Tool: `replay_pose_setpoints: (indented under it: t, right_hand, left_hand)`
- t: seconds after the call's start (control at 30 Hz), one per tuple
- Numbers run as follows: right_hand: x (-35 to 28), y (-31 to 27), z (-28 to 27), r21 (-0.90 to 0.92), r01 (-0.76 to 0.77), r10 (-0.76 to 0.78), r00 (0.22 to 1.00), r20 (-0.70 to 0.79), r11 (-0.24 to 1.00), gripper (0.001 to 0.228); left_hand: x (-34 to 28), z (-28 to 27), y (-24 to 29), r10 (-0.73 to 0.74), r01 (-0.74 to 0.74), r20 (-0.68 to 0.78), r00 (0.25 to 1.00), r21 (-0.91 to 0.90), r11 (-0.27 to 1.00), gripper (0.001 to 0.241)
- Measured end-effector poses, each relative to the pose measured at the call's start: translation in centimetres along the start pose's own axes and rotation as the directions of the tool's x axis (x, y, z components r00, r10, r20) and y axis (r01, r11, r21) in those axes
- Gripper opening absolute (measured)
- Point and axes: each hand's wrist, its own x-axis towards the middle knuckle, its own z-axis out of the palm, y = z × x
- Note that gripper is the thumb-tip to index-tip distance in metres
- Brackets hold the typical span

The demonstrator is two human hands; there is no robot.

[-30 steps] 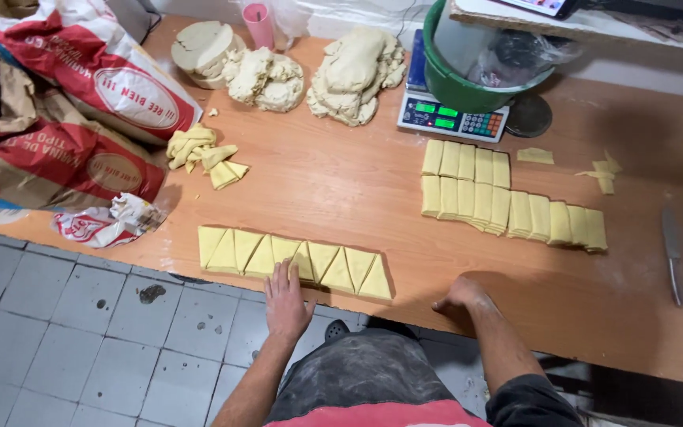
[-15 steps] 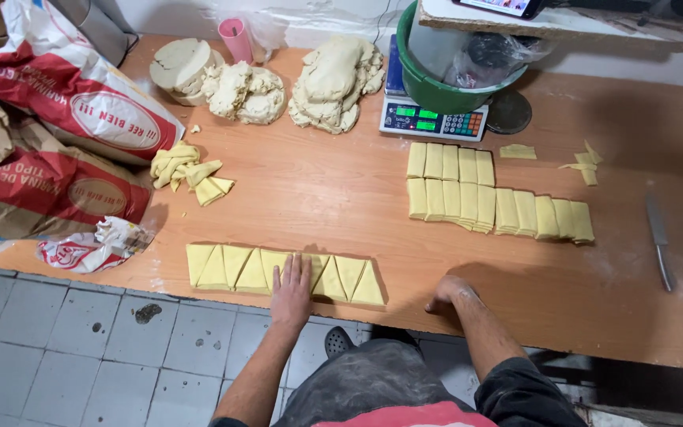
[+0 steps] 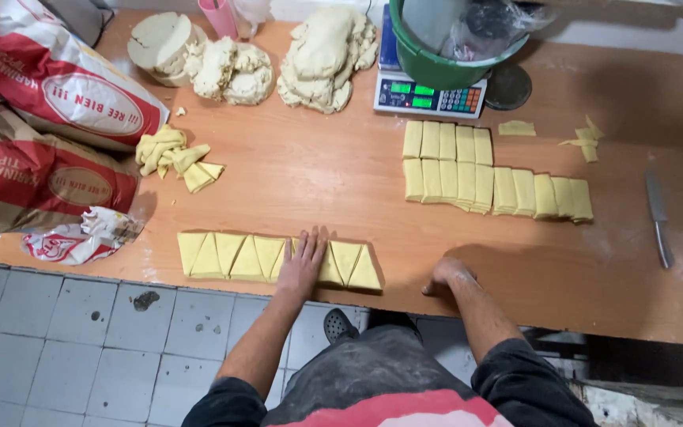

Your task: Shaping and rolling triangular pieces of dough into pastries on a floured surface.

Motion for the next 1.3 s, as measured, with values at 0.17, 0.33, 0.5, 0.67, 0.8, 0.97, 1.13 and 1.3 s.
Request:
replay_pose_setpoints:
  t: [0.17,0.33,0.5,0.67,0.8,0.97,1.13,1.3]
  right_hand:
    - [-0.3,0.3,1.0,-0.022,-0.006,0.007,0.999,0.032,1.000,0.076]
    - [0.0,-0.4,1.6,-0.037,-0.005,0.007,0.998,0.063,0.999,0.077]
    - [0.1,-0.6,1.8,-0.082,-0.010,0.018,0.996,0.092,0.997,0.078]
    - [-0.3,-0.1,2.7,-0.117,-0.021,0.036,0.991,0.125,0.993,0.079]
    - [0.8,-0.6,0.1,-0.145,-0.024,0.039,0.994,0.101,0.989,0.080]
    - [-1.1,-1.8,-0.5,-0.250,0.065,-0.044,0.995,0.089,0.966,0.073]
    - [1.7,-4.4,-1.6,-0.094,0.303,-0.316,0.926,-0.206,0.948,0.039]
    - [2.1,-12.3,-3.6,-0.179,0.586,-0.607,0.712,-0.352,0.790,0.062]
  left_hand:
    - [0.0,-0.3,0.3,0.017,-0.019,-0.039,0.999,-0.036,0.999,0.071]
    - [0.3,-0.3,0.1,0.021,-0.021,-0.004,1.000,-0.009,1.000,0.071]
    - [0.5,0.1,0.2,0.013,-0.011,0.013,1.000,-0.092,0.996,0.074]
    - [0.9,-0.8,0.2,0.048,-0.047,0.104,0.993,-0.015,0.999,0.078]
    - [1.8,-1.8,-0.3,0.088,-0.083,0.099,0.991,-0.057,0.995,0.086]
    - [1.0,-2.8,-1.0,0.129,-0.120,0.142,0.981,-0.070,0.990,0.094]
    - [0.9,-6.4,-1.2,0.149,-0.143,0.074,0.986,-0.083,0.986,0.101]
    - [2.7,1.2,-1.2,0.169,-0.172,-0.052,0.984,-0.056,0.983,0.136]
